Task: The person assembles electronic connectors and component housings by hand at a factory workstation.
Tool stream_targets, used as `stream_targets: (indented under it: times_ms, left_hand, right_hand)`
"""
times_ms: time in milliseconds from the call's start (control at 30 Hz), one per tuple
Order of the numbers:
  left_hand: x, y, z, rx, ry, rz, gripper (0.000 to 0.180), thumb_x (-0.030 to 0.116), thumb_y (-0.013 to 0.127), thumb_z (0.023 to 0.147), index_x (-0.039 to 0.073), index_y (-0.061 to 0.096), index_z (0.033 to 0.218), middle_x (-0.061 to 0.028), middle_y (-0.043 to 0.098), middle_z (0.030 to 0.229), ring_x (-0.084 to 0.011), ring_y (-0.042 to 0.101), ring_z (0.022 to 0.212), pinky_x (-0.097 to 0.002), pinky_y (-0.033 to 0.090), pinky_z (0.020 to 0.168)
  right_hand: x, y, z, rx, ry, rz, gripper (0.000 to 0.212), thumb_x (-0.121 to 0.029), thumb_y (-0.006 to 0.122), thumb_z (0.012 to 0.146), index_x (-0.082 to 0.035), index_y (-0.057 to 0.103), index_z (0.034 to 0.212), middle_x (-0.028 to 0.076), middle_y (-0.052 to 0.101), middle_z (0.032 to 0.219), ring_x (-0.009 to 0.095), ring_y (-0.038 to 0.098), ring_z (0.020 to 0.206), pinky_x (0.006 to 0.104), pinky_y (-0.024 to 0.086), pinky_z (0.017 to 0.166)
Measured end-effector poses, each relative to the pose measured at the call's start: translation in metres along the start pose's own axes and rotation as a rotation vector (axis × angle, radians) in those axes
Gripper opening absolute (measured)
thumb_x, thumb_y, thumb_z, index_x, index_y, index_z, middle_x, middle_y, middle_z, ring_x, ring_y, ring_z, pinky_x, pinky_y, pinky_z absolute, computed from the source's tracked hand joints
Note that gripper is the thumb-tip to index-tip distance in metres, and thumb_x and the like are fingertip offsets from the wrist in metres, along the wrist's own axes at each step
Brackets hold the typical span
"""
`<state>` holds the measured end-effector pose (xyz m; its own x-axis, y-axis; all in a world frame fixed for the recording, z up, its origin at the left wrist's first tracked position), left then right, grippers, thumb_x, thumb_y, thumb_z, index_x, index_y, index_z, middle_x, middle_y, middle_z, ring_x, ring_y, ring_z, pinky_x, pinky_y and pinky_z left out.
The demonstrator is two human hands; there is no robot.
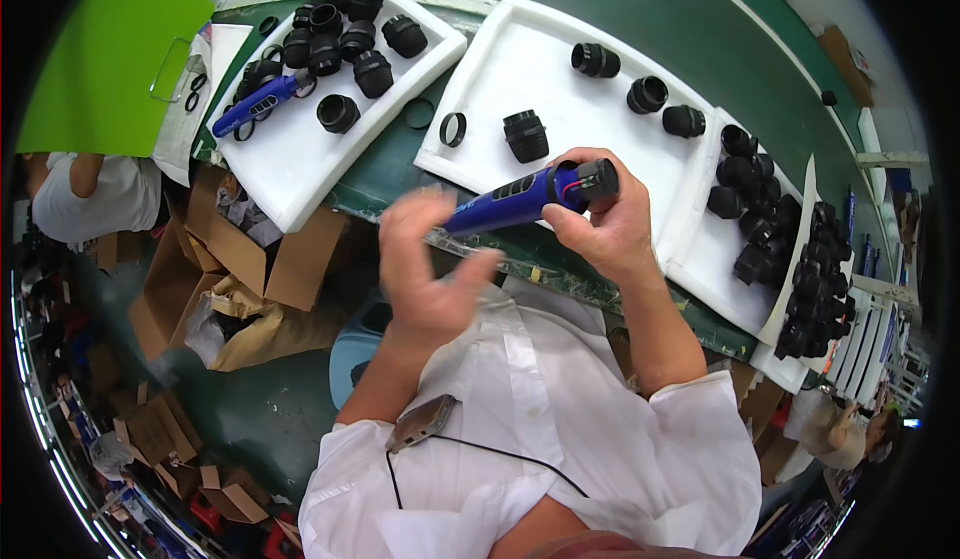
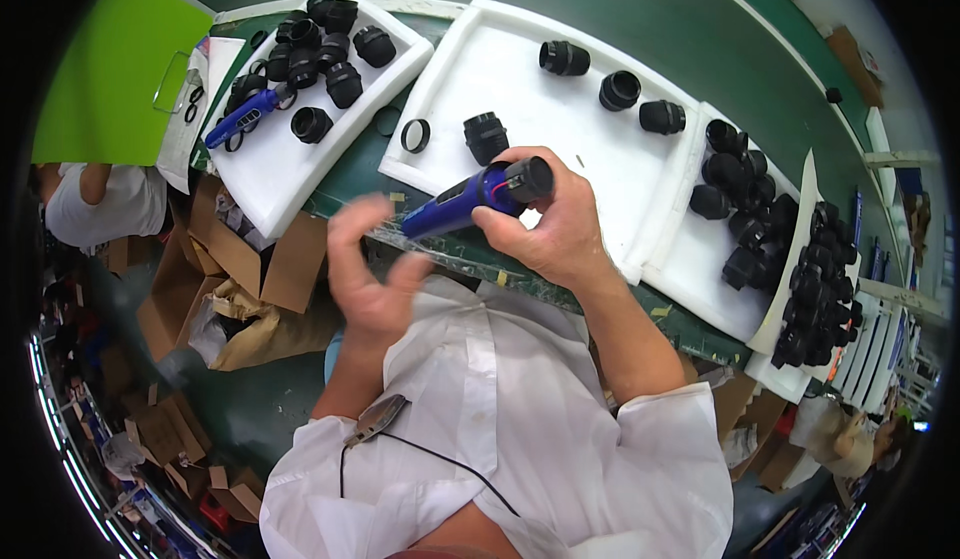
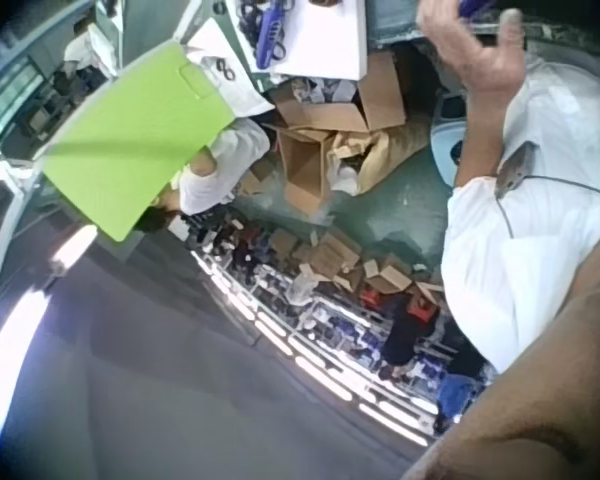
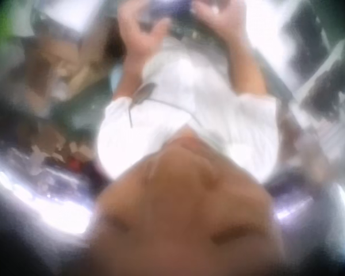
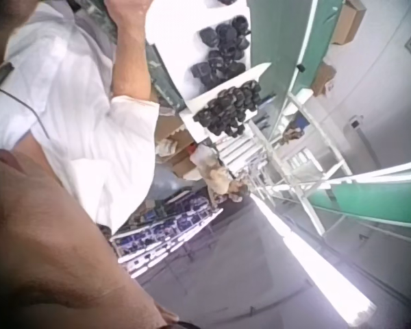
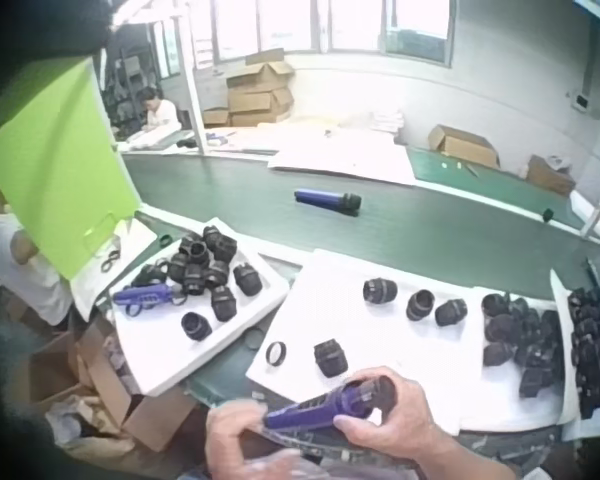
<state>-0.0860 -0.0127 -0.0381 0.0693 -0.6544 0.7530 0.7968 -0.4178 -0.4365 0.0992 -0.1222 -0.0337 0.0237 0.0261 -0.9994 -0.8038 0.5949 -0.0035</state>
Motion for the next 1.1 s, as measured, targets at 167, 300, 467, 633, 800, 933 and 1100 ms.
stream_targets:
  times_ms: [167,300,467,633,800,933,1100]
  left_hand:
    - [0.007,0.035,0.024,-0.392,0.064,-0.154,0.082,0.005,0.079,0.075,0.001,0.040,0.146,-0.0199,0.063,0.126,-0.0402,0.065,0.111,-0.0438,0.054,0.091]
    - [-0.001,0.042,0.027,-0.412,0.031,-0.260,0.082,0.004,0.079,0.076,0.004,0.038,0.147,-0.0212,0.062,0.127,-0.0412,0.067,0.106,-0.0434,0.056,0.087]
    - [-0.003,0.046,0.026,-0.395,-0.054,-0.153,0.067,0.019,0.080,0.086,0.003,0.044,0.141,-0.0217,0.063,0.120,-0.0393,0.069,0.096,-0.0439,0.055,0.084]
    - [-0.010,0.049,0.021,-0.424,-0.035,-0.055,0.059,0.022,0.080,0.087,0.005,0.048,0.133,-0.0204,0.063,0.114,-0.0388,0.068,0.089,-0.0440,0.055,0.077]
    - [-0.024,0.033,0.015,-0.300,-0.192,-0.089,0.054,0.023,0.078,0.088,0.004,0.051,0.131,-0.0162,0.066,0.105,-0.0306,0.067,0.085,-0.0384,0.055,0.079]
    - [-0.027,0.022,0.012,-0.247,-0.188,-0.166,0.057,0.025,0.078,0.087,0.003,0.050,0.131,-0.0140,0.065,0.106,-0.0267,0.064,0.088,-0.0364,0.054,0.081]
    - [-0.025,0.020,0.014,-0.244,-0.108,-0.166,0.057,0.023,0.078,0.087,0.003,0.050,0.133,-0.0154,0.066,0.108,-0.0281,0.066,0.090,-0.0372,0.054,0.082]
  right_hand:
    - [0.003,0.021,-0.008,-0.219,0.136,0.030,0.037,-0.014,0.081,0.080,0.001,0.066,0.110,0.002,0.067,0.092,0.007,0.060,0.081,0.0249,0.052,0.073]
    - [-0.003,0.017,-0.001,-0.193,0.203,0.092,0.029,-0.016,0.081,0.080,0.000,0.068,0.101,0.001,0.067,0.089,0.006,0.058,0.077,0.0243,0.049,0.067]
    - [0.005,0.003,0.007,-0.278,0.280,-0.158,0.030,-0.024,0.084,0.078,-0.001,0.071,0.091,-0.002,0.064,0.076,0.005,0.053,0.068,0.0236,0.043,0.059]
    - [0.014,0.007,0.005,-0.264,0.330,-0.160,0.033,-0.027,0.085,0.079,0.000,0.071,0.093,-0.002,0.064,0.073,0.006,0.053,0.066,0.0242,0.044,0.059]
    - [0.027,-0.026,0.034,-0.208,0.279,-0.289,0.055,-0.035,0.085,0.081,0.005,0.071,0.116,0.009,0.072,0.080,0.014,0.065,0.074,0.0300,0.053,0.067]
    - [0.059,-0.023,0.068,0.085,0.007,-0.845,0.069,-0.052,0.081,0.080,0.004,0.067,0.118,0.022,0.072,0.096,0.034,0.071,0.085,0.0426,0.056,0.077]
    - [0.059,0.002,0.075,-0.042,0.034,-0.908,0.059,-0.044,0.077,0.082,0.004,0.063,0.114,0.022,0.071,0.093,0.039,0.070,0.086,0.0459,0.056,0.080]
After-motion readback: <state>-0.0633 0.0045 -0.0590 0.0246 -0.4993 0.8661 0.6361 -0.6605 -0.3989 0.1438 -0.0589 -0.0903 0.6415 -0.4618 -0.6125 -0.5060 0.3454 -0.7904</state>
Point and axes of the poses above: each hand's wrist, its own z-axis towards the middle knuckle, its own y-axis out of the palm, x = y × z, the point moved 4 cm from there along z, towards the middle knuckle
